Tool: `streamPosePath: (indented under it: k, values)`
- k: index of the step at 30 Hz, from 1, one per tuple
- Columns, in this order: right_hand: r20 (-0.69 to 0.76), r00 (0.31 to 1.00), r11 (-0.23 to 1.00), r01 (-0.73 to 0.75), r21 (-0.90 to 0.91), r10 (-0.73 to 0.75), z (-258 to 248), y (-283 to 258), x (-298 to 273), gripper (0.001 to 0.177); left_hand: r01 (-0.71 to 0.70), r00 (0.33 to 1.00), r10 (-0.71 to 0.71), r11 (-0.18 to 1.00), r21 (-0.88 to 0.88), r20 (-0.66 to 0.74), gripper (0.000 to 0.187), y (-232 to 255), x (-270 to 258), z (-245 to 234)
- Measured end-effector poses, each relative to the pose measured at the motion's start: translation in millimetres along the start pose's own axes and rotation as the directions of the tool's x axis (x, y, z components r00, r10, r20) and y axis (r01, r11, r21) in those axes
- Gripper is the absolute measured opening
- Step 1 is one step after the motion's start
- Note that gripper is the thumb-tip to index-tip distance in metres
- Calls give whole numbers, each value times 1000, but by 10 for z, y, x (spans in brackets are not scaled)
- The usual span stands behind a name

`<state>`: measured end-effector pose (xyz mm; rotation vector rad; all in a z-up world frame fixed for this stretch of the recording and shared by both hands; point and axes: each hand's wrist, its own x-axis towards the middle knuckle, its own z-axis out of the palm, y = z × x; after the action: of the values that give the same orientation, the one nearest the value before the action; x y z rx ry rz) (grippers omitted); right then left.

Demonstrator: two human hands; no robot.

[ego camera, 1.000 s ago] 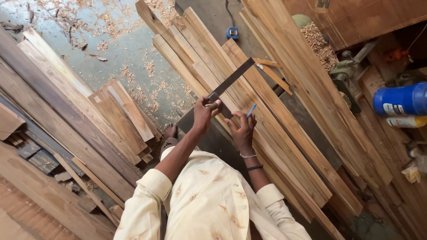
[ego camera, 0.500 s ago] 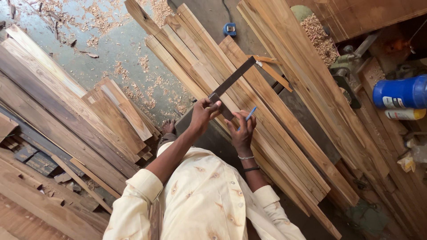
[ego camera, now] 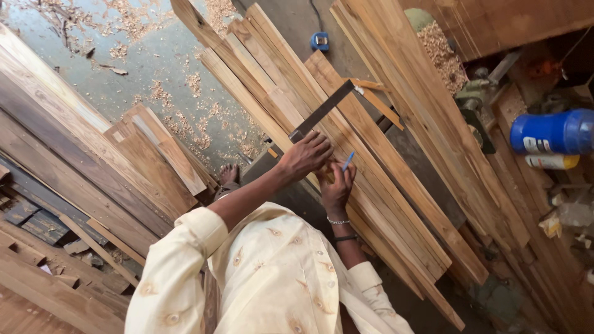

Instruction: The person uses a metal square and a blue pencil to mark straight lines across a stack of wooden planks. They repeatedly align the square, draw a line, and then shift the planks to mark the next section. The process is repeated for several planks, some of which have pink ends.

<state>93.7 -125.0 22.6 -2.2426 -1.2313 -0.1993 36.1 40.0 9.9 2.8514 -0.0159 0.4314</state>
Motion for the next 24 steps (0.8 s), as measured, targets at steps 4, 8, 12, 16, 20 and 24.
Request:
streamPosePath:
  k: [4,8,12,16,20,24]
  values:
    - [-10,1000,1000,-21,-2,21,36,-3,5,45,-30,996,38,995,-95,79,58,-104,24,181]
    - [-22,999,1000,-31,-2,31,37,-30,16,45,-70,997,68,987,-144,-24,46,-158,-18,235]
    - [-26,999,1000,-23,-6,23,36,-52,37,43,-86,994,71,977,-197,-83,47,-186,-22,240]
    - [-7,998,998,-59,37,59,30,-66,32,40,-79,995,63,966,-246,-74,44,-203,-15,201]
    - [-2,997,997,-71,21,71,32,-66,23,42,-61,998,63,961,-270,-2,42,-198,-5,164]
    - [63,991,990,-126,68,122,-33,-129,115,45,-33,999,33,959,-282,-5,40,-190,4,189]
